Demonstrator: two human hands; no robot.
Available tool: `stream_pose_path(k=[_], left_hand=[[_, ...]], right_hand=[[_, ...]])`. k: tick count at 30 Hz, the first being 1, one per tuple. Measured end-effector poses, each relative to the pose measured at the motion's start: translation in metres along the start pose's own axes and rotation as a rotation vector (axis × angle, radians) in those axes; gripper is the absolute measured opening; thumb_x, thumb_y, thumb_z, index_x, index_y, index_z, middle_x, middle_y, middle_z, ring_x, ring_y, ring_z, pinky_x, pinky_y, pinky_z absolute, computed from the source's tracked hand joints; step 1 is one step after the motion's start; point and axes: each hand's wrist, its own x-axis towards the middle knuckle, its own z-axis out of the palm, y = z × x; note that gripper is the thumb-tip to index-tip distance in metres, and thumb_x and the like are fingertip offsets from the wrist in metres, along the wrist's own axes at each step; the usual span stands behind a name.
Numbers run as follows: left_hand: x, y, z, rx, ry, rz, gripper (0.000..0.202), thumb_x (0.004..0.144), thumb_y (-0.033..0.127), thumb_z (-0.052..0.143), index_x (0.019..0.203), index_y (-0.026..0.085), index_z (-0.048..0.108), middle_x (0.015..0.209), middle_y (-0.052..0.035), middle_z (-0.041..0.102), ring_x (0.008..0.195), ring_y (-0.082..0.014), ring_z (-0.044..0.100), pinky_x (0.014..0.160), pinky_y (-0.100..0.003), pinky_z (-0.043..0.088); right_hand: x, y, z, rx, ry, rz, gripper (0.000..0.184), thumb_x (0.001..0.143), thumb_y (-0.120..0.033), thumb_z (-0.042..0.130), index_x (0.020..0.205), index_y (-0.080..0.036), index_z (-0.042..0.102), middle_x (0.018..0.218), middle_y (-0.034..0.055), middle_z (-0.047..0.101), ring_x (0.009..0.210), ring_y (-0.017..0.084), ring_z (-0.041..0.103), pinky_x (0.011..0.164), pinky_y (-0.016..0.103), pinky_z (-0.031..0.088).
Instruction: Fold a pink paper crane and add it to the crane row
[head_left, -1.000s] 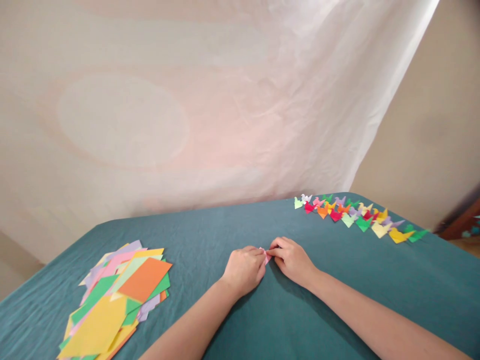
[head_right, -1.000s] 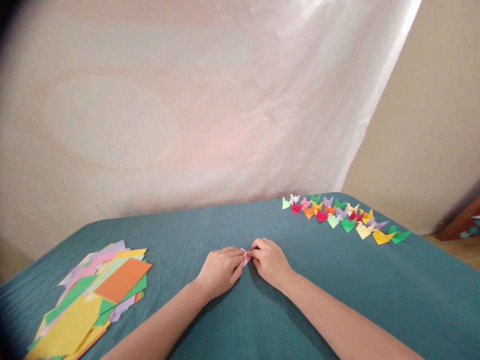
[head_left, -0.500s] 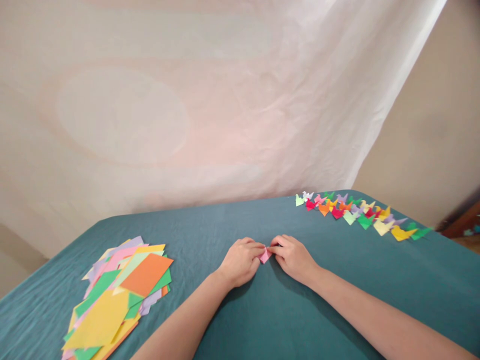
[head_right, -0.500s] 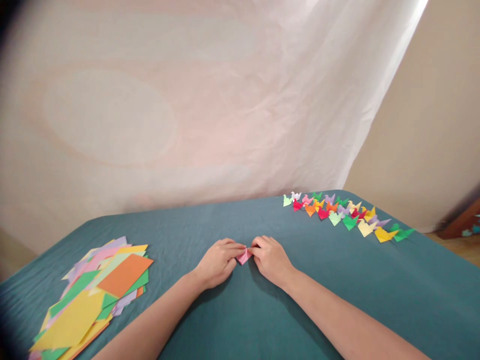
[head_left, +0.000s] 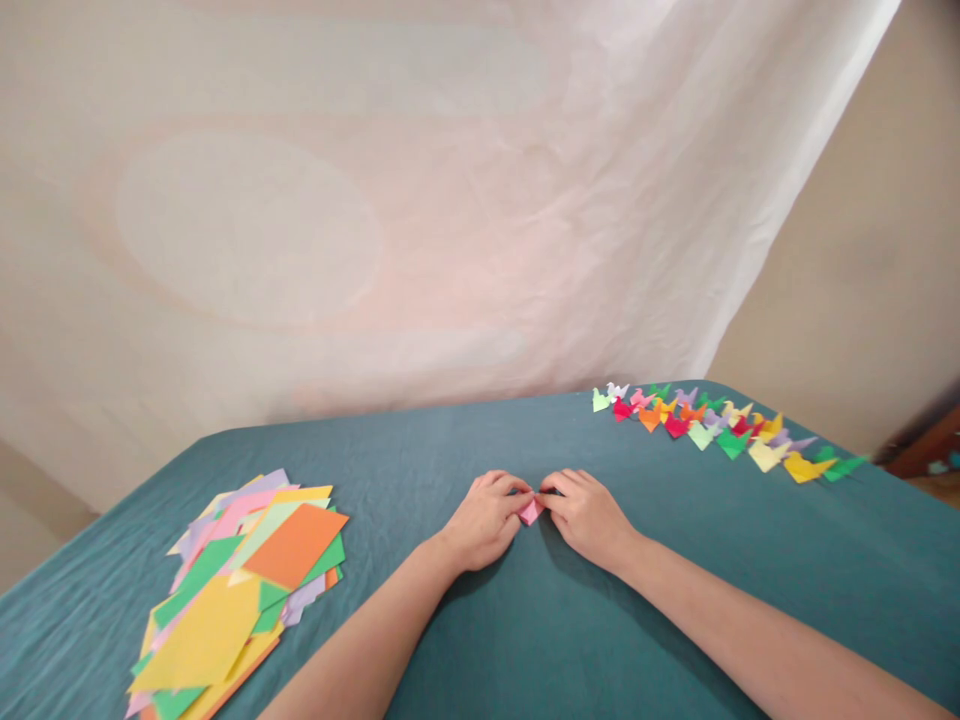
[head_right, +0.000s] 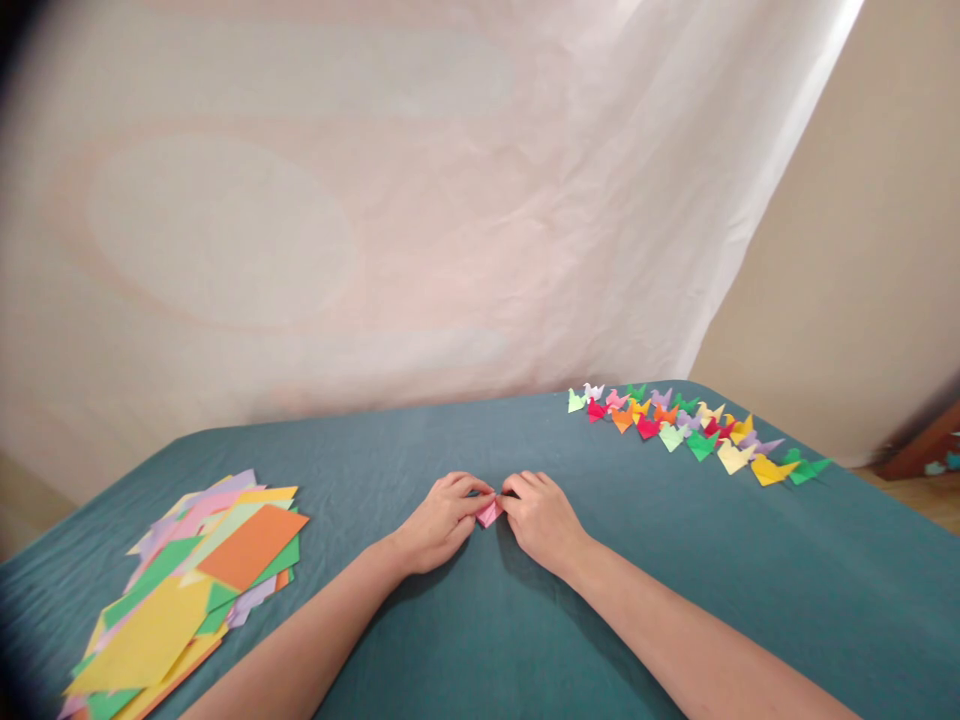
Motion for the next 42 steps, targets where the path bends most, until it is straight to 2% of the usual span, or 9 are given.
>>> stream_pose_path(k=[10, 25, 34, 42], left_hand=[[-0.0017, -0.0022, 0.0004, -0.036, -0.027, 0.0, 0.031, 0.083, 0.012, 0.037, 0.102, 0.024, 0.059, 0.111, -0.0031, 0.053, 0.106, -0.0207, 0.041, 0.096, -0.037, 0.031], [-0.0017, -0.0031, -0.0003, -0.097, -0.05, -0.011, 0.027, 0.086, 0.015, 0.035, 0.094, 0.023, 0.06, 0.111, -0.0035, 0.052, 0.107, -0.021, 0.041, 0.096, -0.037, 0.03], [-0.0015, -0.0029, -0.0009, -0.082, -0.052, -0.007, 0.026, 0.086, 0.015, 0.035, 0.093, 0.023, 0.059, 0.111, -0.0026, 0.053, 0.106, -0.021, 0.041, 0.095, -0.037, 0.03], [-0.0018, -0.0031, 0.0003, -0.076, -0.054, -0.013, 0.026, 0.087, 0.016, 0.036, 0.095, 0.024, 0.06, 0.112, -0.0023, 0.052, 0.107, -0.0209, 0.041, 0.095, -0.037, 0.03]], right_hand=[[0.0019, 0.0006, 0.0, -0.04, 0.017, -0.071, 0.02, 0.087, -0.014, 0.048, 0.09, -0.02, 0.067, 0.089, 0.0061, 0.06, 0.084, 0.018, 0.05, 0.075, 0.031, 0.037], [-0.0007, 0.0032, 0.0055, 0.066, 0.058, -0.05, 0.027, 0.085, -0.007, 0.045, 0.085, -0.021, 0.068, 0.083, 0.0044, 0.056, 0.081, 0.015, 0.047, 0.073, 0.028, 0.037], [-0.0014, 0.0037, 0.005, 0.103, 0.03, -0.073, 0.026, 0.089, -0.013, 0.043, 0.088, -0.021, 0.068, 0.083, 0.0047, 0.056, 0.081, 0.016, 0.047, 0.075, 0.029, 0.037], [-0.0011, 0.004, 0.006, 0.187, 0.028, -0.058, 0.031, 0.09, -0.012, 0.041, 0.085, -0.022, 0.069, 0.079, 0.0043, 0.057, 0.078, 0.015, 0.048, 0.071, 0.028, 0.039]])
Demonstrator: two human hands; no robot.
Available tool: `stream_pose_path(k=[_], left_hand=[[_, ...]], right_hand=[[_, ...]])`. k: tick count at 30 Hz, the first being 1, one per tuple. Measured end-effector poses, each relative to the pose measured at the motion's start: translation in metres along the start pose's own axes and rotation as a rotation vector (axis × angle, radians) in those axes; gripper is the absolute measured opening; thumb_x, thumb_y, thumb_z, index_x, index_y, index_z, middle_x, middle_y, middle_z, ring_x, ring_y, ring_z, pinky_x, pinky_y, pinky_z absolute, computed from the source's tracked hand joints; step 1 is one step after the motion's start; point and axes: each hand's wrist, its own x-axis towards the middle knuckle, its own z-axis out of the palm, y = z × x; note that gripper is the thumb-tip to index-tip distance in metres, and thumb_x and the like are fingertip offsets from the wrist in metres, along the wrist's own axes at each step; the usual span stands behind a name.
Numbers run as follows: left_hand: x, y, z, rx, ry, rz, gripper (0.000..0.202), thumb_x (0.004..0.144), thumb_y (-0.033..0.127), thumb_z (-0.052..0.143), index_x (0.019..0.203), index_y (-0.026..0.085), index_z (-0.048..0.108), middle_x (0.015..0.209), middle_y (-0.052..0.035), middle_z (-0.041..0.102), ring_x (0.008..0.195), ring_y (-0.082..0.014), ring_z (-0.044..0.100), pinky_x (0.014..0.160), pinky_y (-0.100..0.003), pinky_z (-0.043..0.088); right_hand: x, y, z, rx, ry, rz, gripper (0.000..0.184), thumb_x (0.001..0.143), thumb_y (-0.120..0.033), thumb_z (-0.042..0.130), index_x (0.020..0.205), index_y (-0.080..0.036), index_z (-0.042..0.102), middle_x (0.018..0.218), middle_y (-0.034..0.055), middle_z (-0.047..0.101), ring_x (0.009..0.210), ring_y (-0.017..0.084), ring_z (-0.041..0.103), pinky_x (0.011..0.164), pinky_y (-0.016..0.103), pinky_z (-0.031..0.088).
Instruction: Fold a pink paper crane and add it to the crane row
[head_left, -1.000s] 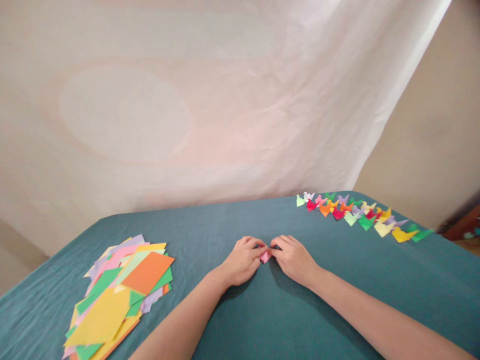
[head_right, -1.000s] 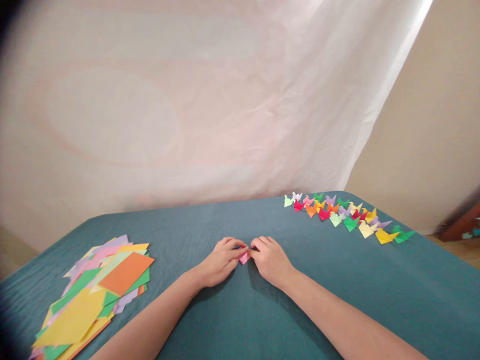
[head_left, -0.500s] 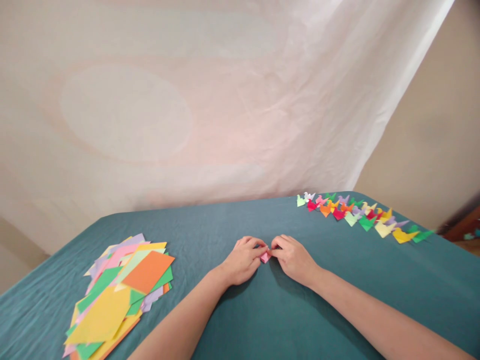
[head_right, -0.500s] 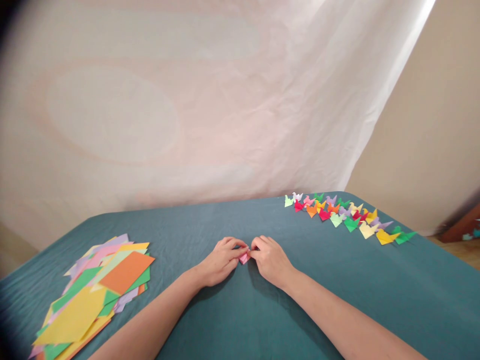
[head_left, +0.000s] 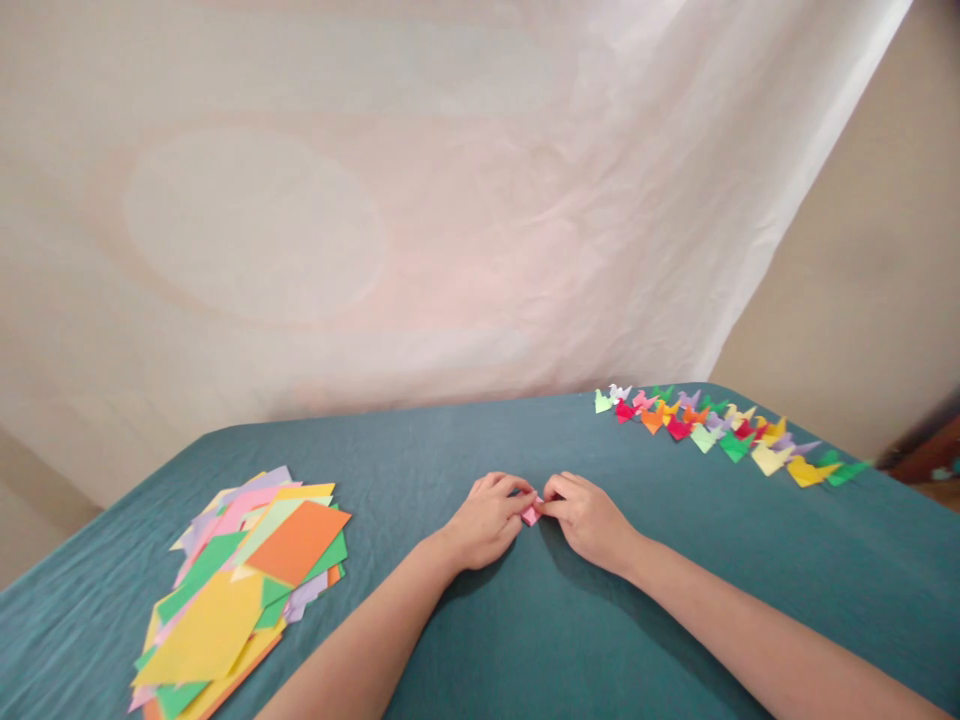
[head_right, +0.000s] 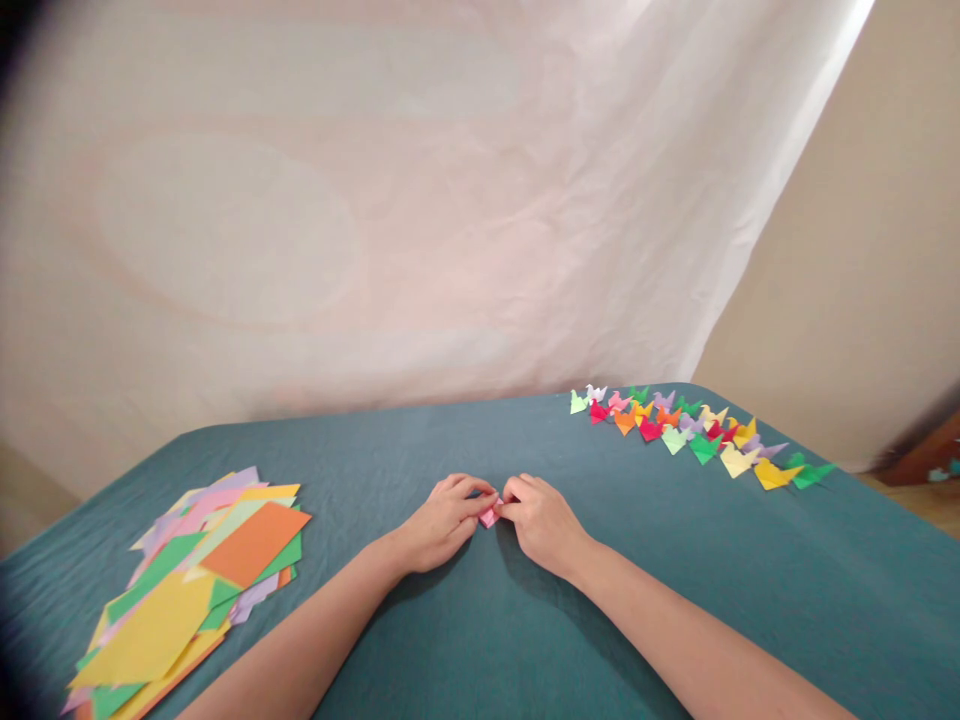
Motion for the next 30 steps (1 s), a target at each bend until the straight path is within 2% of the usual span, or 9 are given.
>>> stream_pose_path(k=[9, 18, 25, 30], left_hand=[[-0.0005, -0.0005, 0.0006, 0.001, -0.005, -0.005, 0.029, 0.087, 0.017, 0.034, 0.101, 0.024, 0.059, 0.113, -0.0039, 0.052, 0.107, -0.0214, 0.041, 0.096, -0.038, 0.03], [0.0002, 0.0011, -0.0015, 0.016, -0.008, -0.007, 0.028, 0.084, 0.015, 0.035, 0.099, 0.024, 0.058, 0.113, -0.0036, 0.052, 0.107, -0.0217, 0.041, 0.096, -0.038, 0.03], [0.0001, 0.0016, -0.0005, 0.001, -0.002, 0.003, 0.029, 0.089, 0.02, 0.034, 0.103, 0.025, 0.059, 0.111, -0.0037, 0.053, 0.106, -0.0209, 0.042, 0.095, -0.038, 0.031], [0.0009, 0.002, 0.0025, 0.0, 0.04, -0.019, 0.025, 0.09, 0.027, 0.038, 0.101, 0.024, 0.06, 0.109, -0.0042, 0.054, 0.105, -0.0204, 0.042, 0.095, -0.037, 0.031]], right_hand=[[-0.0026, -0.0034, 0.0003, 0.007, -0.052, -0.069, 0.023, 0.09, -0.019, 0.045, 0.091, -0.021, 0.068, 0.082, 0.0039, 0.06, 0.081, 0.015, 0.05, 0.072, 0.028, 0.04], [-0.0034, -0.0051, -0.0011, 0.028, -0.076, -0.175, 0.026, 0.091, -0.018, 0.041, 0.089, -0.02, 0.067, 0.089, 0.005, 0.061, 0.085, 0.016, 0.051, 0.077, 0.03, 0.041], [-0.0026, -0.0038, -0.0025, 0.109, 0.007, -0.048, 0.028, 0.092, -0.019, 0.041, 0.094, -0.025, 0.068, 0.084, 0.0035, 0.061, 0.081, 0.014, 0.052, 0.073, 0.027, 0.042], [-0.0011, -0.0021, -0.0039, 0.065, -0.026, -0.022, 0.027, 0.092, -0.021, 0.042, 0.098, -0.028, 0.068, 0.083, 0.0032, 0.058, 0.081, 0.015, 0.05, 0.073, 0.027, 0.041]])
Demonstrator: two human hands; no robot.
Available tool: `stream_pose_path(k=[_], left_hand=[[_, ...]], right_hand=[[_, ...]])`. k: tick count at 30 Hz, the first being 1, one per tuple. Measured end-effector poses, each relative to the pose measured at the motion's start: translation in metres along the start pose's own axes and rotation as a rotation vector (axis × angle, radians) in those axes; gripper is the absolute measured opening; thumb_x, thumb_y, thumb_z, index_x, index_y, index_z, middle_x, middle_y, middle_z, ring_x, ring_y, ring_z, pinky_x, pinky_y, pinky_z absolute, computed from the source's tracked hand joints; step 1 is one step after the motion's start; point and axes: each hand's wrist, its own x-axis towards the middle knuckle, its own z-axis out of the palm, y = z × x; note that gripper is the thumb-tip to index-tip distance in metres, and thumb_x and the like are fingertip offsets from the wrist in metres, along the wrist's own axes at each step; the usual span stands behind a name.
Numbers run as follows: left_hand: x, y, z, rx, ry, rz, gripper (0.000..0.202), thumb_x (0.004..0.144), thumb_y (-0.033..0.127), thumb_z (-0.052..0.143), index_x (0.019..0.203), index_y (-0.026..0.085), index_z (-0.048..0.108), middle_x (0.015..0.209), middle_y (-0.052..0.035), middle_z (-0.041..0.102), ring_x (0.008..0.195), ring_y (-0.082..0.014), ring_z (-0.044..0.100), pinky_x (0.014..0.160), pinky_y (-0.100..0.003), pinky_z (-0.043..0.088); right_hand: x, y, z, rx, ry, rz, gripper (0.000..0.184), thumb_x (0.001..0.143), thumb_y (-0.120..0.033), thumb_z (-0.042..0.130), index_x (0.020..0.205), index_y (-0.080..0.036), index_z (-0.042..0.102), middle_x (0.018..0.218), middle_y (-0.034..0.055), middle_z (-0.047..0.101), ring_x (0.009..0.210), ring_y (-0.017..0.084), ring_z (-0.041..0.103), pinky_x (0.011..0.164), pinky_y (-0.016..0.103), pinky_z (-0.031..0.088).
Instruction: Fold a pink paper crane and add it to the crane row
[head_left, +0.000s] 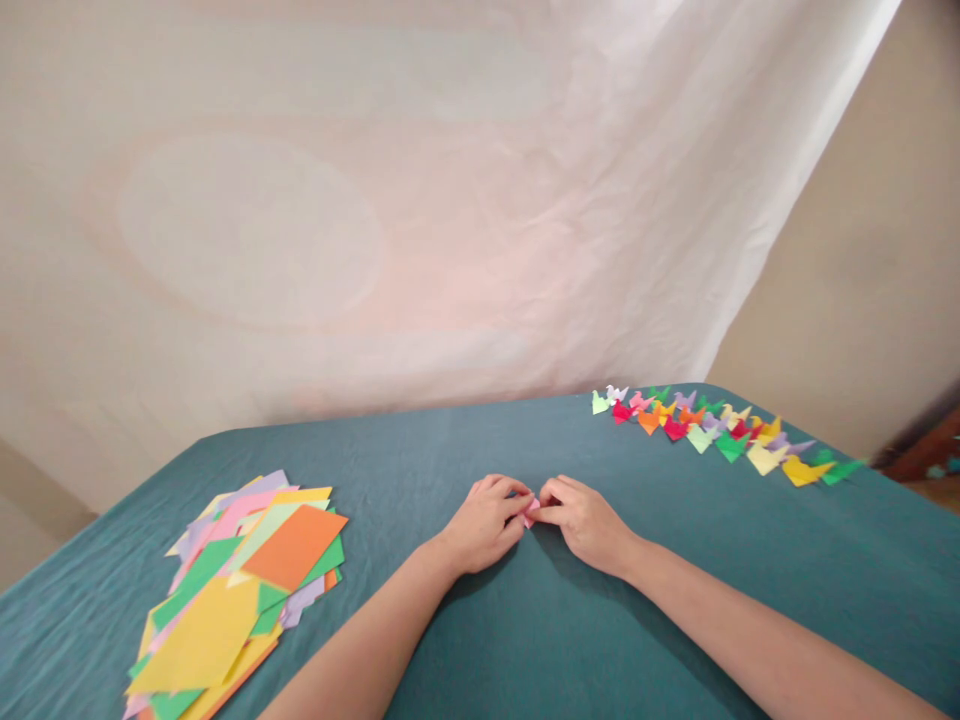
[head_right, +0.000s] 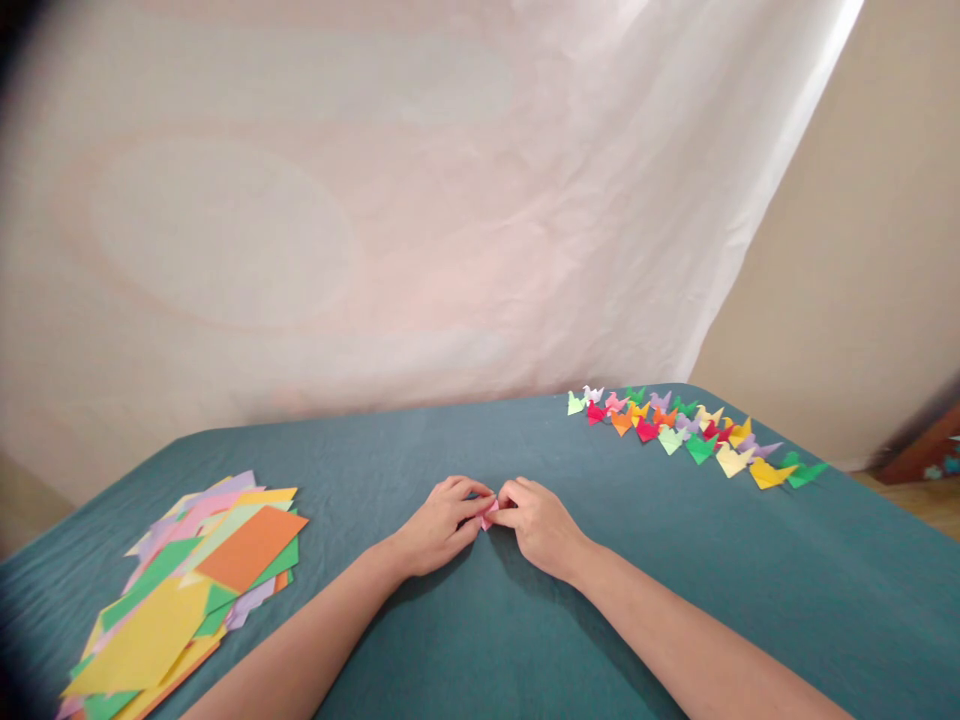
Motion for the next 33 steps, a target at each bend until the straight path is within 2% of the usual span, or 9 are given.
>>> stream_pose_path(k=[10, 16, 24, 30, 33], left_hand=[[-0.0002, 0.0009, 0.0028, 0.0, 0.047, -0.029, 0.027, 0.085, 0.034, 0.05, 0.109, 0.023, 0.056, 0.111, -0.005, 0.054, 0.104, -0.0222, 0.043, 0.094, -0.038, 0.032], [0.0001, 0.0019, 0.0023, -0.002, 0.056, -0.047, 0.025, 0.085, 0.032, 0.047, 0.106, 0.023, 0.058, 0.11, -0.0053, 0.054, 0.105, -0.0228, 0.043, 0.095, -0.039, 0.031], [0.0007, 0.0007, 0.002, 0.024, 0.043, -0.039, 0.029, 0.086, 0.034, 0.045, 0.109, 0.023, 0.059, 0.112, -0.0065, 0.054, 0.107, -0.0243, 0.041, 0.096, -0.042, 0.03], [-0.0004, 0.0017, 0.0008, 0.042, 0.033, -0.032, 0.03, 0.086, 0.034, 0.045, 0.112, 0.023, 0.058, 0.114, -0.0065, 0.052, 0.108, -0.0241, 0.041, 0.096, -0.041, 0.031], [-0.0009, 0.0024, -0.0002, 0.04, 0.023, -0.031, 0.03, 0.085, 0.033, 0.046, 0.111, 0.023, 0.057, 0.115, -0.0064, 0.052, 0.108, -0.0242, 0.041, 0.096, -0.041, 0.031]], right_hand=[[-0.0022, 0.0045, 0.0048, -0.02, -0.003, -0.002, 0.025, 0.091, -0.021, 0.045, 0.099, -0.028, 0.068, 0.082, 0.0035, 0.056, 0.08, 0.015, 0.048, 0.072, 0.028, 0.039], [-0.001, 0.0027, 0.0045, -0.018, -0.003, 0.038, 0.026, 0.09, -0.019, 0.044, 0.098, -0.027, 0.067, 0.082, 0.0034, 0.056, 0.08, 0.015, 0.048, 0.071, 0.028, 0.038], [0.002, 0.0057, 0.004, -0.202, -0.007, 0.114, 0.027, 0.089, -0.013, 0.043, 0.086, -0.022, 0.069, 0.08, 0.0041, 0.055, 0.078, 0.015, 0.047, 0.069, 0.027, 0.036], [0.0028, 0.0055, 0.0018, -0.29, -0.049, 0.108, 0.022, 0.087, -0.014, 0.047, 0.087, -0.022, 0.068, 0.081, 0.0041, 0.055, 0.077, 0.016, 0.046, 0.067, 0.029, 0.035], [0.0001, 0.006, 0.002, -0.276, -0.017, 0.122, 0.024, 0.087, -0.013, 0.046, 0.09, -0.023, 0.068, 0.082, 0.0047, 0.055, 0.078, 0.017, 0.047, 0.068, 0.029, 0.035]])
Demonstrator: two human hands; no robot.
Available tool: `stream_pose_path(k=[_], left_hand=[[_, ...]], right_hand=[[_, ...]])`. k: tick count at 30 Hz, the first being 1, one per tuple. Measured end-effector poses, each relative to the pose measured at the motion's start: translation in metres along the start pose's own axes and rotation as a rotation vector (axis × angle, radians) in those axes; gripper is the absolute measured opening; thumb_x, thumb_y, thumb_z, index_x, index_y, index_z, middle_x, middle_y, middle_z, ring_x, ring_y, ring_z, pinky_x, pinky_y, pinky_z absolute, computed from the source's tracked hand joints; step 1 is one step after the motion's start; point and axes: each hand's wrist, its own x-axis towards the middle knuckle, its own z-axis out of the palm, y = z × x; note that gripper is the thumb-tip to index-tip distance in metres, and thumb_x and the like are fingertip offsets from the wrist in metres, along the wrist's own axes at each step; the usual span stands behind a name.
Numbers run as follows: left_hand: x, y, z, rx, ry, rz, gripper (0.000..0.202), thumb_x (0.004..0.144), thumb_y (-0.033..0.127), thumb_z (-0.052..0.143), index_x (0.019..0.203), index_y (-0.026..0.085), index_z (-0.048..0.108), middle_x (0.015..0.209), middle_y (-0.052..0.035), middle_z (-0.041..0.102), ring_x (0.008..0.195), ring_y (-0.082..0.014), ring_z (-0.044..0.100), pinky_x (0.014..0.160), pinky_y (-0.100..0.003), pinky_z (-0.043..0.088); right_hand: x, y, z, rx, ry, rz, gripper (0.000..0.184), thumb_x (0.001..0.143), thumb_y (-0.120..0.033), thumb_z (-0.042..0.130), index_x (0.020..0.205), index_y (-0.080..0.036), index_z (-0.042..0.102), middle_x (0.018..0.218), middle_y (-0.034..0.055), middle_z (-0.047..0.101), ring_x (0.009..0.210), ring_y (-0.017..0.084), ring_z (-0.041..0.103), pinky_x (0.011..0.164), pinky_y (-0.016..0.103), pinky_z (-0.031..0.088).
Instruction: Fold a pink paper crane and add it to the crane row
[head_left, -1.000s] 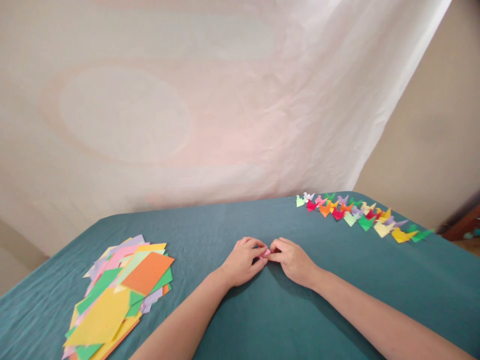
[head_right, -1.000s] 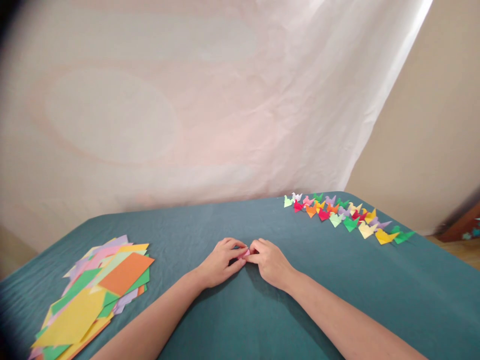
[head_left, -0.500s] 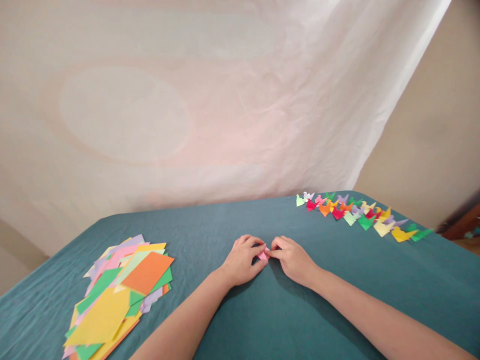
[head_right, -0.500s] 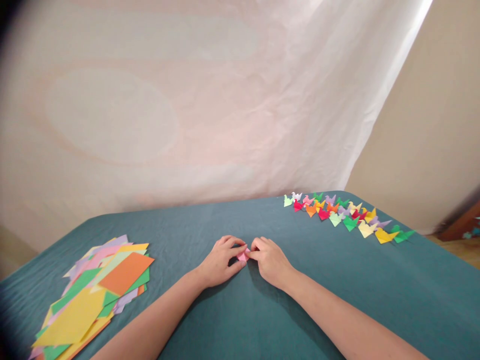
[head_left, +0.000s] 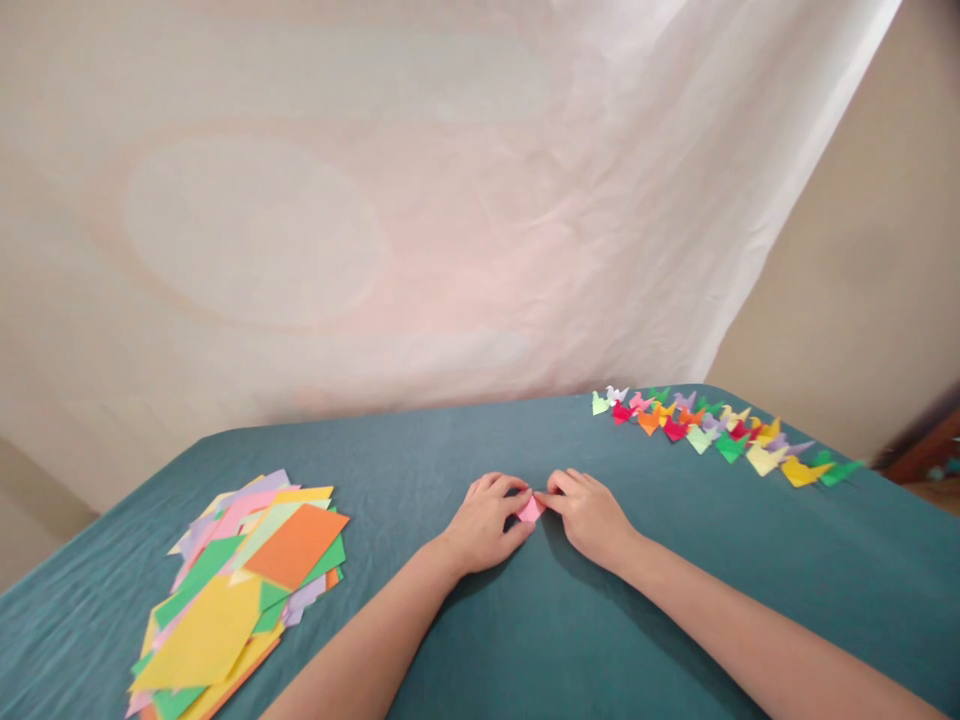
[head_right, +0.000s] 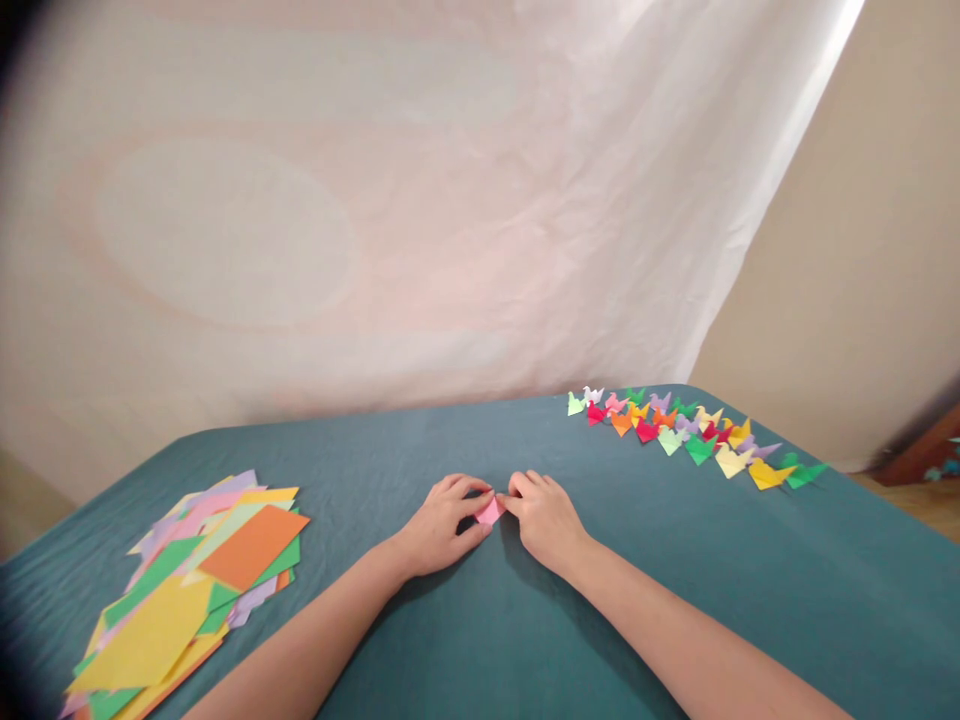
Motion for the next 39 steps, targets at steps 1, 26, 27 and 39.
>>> stream_pose_path(k=[1, 26, 27, 39], left_hand=[[0.0, 0.0, 0.0, 0.001, -0.004, 0.0, 0.03, 0.085, 0.033, 0.047, 0.111, 0.023, 0.057, 0.115, -0.0065, 0.052, 0.108, -0.0244, 0.041, 0.096, -0.041, 0.03], [-0.002, 0.002, -0.005, -0.031, -0.038, 0.014, 0.04, 0.079, 0.05, 0.054, 0.109, 0.024, 0.056, 0.118, -0.0066, 0.049, 0.111, -0.025, 0.04, 0.099, -0.04, 0.029], [-0.002, 0.002, -0.005, -0.033, -0.038, 0.015, 0.04, 0.078, 0.05, 0.054, 0.109, 0.024, 0.056, 0.118, -0.0064, 0.049, 0.111, -0.0249, 0.04, 0.099, -0.04, 0.029], [-0.001, -0.005, 0.001, -0.086, 0.004, 0.011, 0.044, 0.075, 0.05, 0.059, 0.11, 0.023, 0.058, 0.116, -0.0071, 0.052, 0.108, -0.0246, 0.043, 0.098, -0.04, 0.03]], right_hand=[[-0.001, 0.0, 0.0, 0.015, 0.014, 0.008, 0.025, 0.087, -0.012, 0.046, 0.093, -0.023, 0.067, 0.083, 0.0049, 0.056, 0.079, 0.017, 0.048, 0.069, 0.029, 0.036], [-0.002, -0.012, -0.004, 0.162, -0.042, -0.245, 0.02, 0.09, -0.022, 0.046, 0.095, -0.019, 0.066, 0.087, 0.0049, 0.059, 0.082, 0.017, 0.048, 0.071, 0.03, 0.039], [-0.003, -0.012, -0.004, 0.172, -0.035, -0.253, 0.021, 0.09, -0.022, 0.046, 0.094, -0.019, 0.066, 0.087, 0.005, 0.059, 0.082, 0.017, 0.048, 0.07, 0.03, 0.039], [-0.002, -0.008, -0.004, 0.319, 0.092, -0.044, 0.035, 0.079, -0.002, 0.044, 0.097, -0.021, 0.066, 0.092, 0.0056, 0.06, 0.087, 0.018, 0.051, 0.079, 0.033, 0.043]])
